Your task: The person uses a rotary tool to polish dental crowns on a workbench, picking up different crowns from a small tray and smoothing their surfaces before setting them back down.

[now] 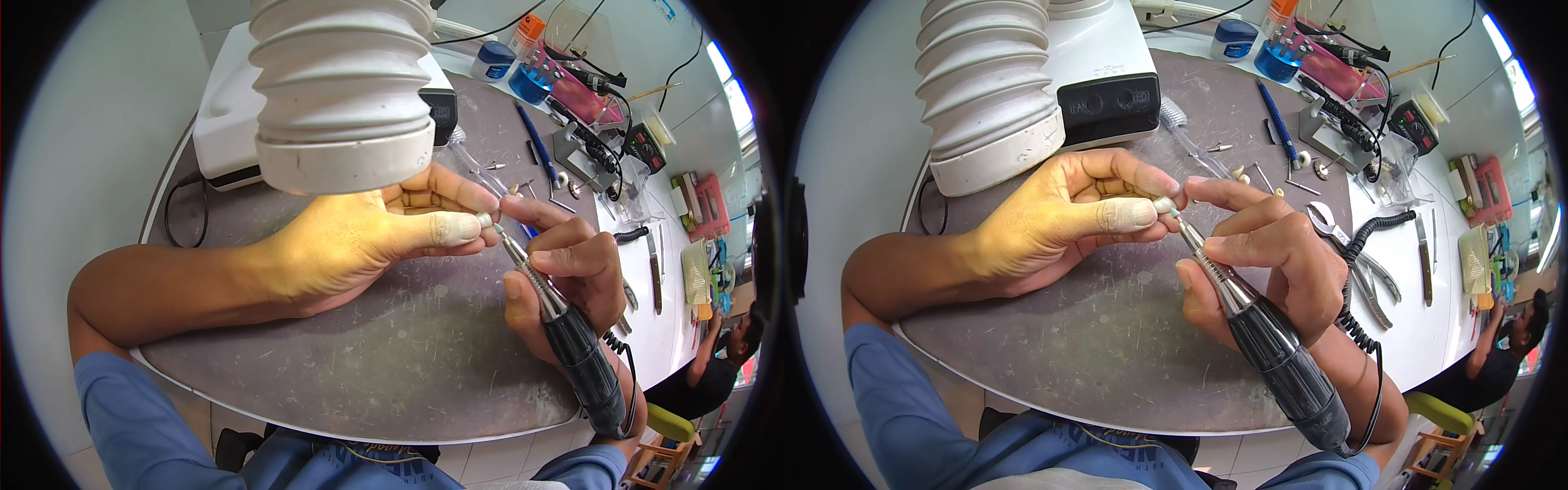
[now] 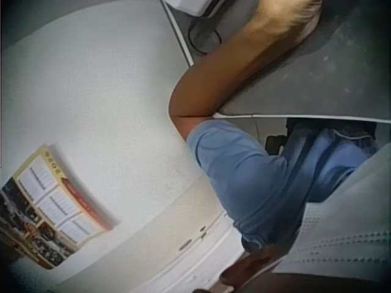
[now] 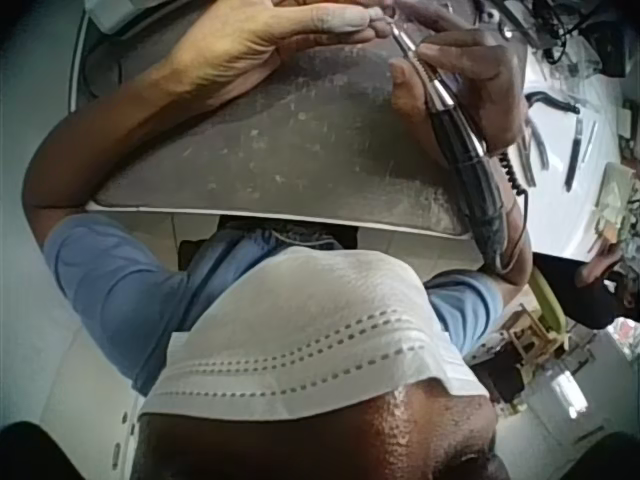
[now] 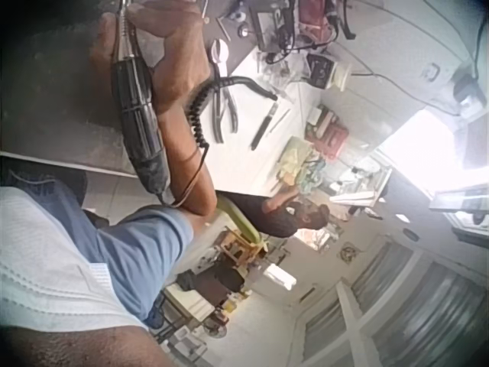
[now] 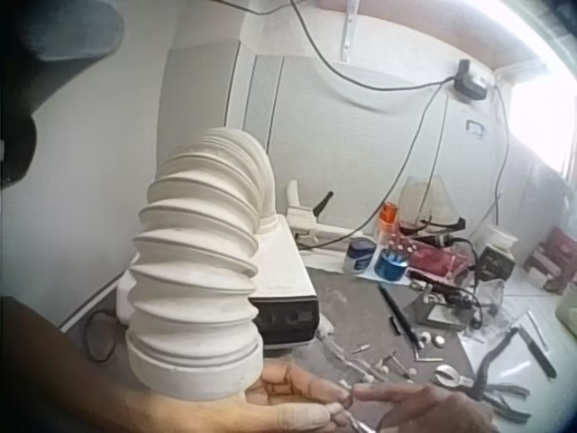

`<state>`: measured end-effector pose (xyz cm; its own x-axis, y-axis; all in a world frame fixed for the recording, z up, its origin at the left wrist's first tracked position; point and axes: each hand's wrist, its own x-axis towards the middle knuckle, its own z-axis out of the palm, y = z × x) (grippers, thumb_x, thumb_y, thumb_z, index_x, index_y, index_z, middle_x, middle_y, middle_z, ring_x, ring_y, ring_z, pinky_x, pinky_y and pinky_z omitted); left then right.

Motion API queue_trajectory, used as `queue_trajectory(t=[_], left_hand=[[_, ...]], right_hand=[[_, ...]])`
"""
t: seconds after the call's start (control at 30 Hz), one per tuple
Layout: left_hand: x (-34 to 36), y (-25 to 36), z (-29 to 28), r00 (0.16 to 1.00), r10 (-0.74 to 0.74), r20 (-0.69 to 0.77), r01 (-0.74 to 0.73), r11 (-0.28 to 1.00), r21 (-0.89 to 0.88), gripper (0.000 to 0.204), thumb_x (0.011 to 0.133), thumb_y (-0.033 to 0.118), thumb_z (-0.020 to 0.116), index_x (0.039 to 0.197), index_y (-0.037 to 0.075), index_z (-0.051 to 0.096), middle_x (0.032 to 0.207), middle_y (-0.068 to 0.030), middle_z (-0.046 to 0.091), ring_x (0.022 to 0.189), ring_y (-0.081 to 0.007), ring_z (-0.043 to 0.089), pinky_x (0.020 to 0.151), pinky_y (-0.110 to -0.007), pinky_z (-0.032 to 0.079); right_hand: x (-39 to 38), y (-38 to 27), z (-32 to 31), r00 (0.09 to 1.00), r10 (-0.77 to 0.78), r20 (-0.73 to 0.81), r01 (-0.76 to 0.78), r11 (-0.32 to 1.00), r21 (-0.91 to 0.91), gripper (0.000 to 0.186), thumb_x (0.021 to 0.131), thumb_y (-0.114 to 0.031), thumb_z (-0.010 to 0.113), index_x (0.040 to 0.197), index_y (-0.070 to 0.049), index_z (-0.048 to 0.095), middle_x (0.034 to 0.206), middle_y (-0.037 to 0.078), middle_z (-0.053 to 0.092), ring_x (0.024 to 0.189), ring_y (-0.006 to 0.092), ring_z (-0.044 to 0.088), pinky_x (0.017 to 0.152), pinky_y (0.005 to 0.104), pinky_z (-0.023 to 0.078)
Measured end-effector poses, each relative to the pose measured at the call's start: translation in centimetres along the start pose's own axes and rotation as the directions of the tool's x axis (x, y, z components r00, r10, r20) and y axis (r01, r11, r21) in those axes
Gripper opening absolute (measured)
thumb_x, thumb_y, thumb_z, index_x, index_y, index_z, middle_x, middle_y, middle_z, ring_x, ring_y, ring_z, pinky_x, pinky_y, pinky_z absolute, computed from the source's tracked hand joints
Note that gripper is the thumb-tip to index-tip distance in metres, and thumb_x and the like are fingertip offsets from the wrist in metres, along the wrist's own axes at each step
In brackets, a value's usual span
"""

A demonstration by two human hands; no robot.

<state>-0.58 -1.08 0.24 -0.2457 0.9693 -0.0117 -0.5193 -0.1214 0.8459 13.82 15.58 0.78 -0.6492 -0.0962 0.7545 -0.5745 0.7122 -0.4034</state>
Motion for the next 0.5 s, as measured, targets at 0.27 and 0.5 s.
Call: queue_trajectory(t=[0.27,0.5], left_hand=[[0.01,0.03,-0.11,1.0,0.001,0.01,-0.001,1.0,-0.01,0.027,0.089,0.009,0.065,0.113,-0.001,0.059,0.116,-0.0102,0.058,0.108,-0.0167,0.059,0.098,-0.029,0.048],[-0.14,0.13,-0.12,1.0,-0.01,0.012,0.01,1.0,-0.003,0.028,0.089,0.009,0.064,0.114,-0.003,0.059,0.117,-0.0107,0.058,0.107,-0.0165,0.059,0.099,-0.029,0.047]], right_hand=[[-0.02,-0.14,0.14,0.999,0.031,-0.01,-0.031,0.999,-0.007,0.03,0.071,0.0,0.078,0.089,0.0,0.054,0.077,0.014,0.061,0.093,0.037,0.068,0.071,0.0346,0.056],[-0.01,-0.15,0.2,0.999,0.039,-0.001,-0.039,0.999,-0.014,0.03,0.071,-0.001,0.079,0.089,0.0,0.055,0.079,0.014,0.062,0.093,0.0361,0.068,0.071,0.0353,0.057]])
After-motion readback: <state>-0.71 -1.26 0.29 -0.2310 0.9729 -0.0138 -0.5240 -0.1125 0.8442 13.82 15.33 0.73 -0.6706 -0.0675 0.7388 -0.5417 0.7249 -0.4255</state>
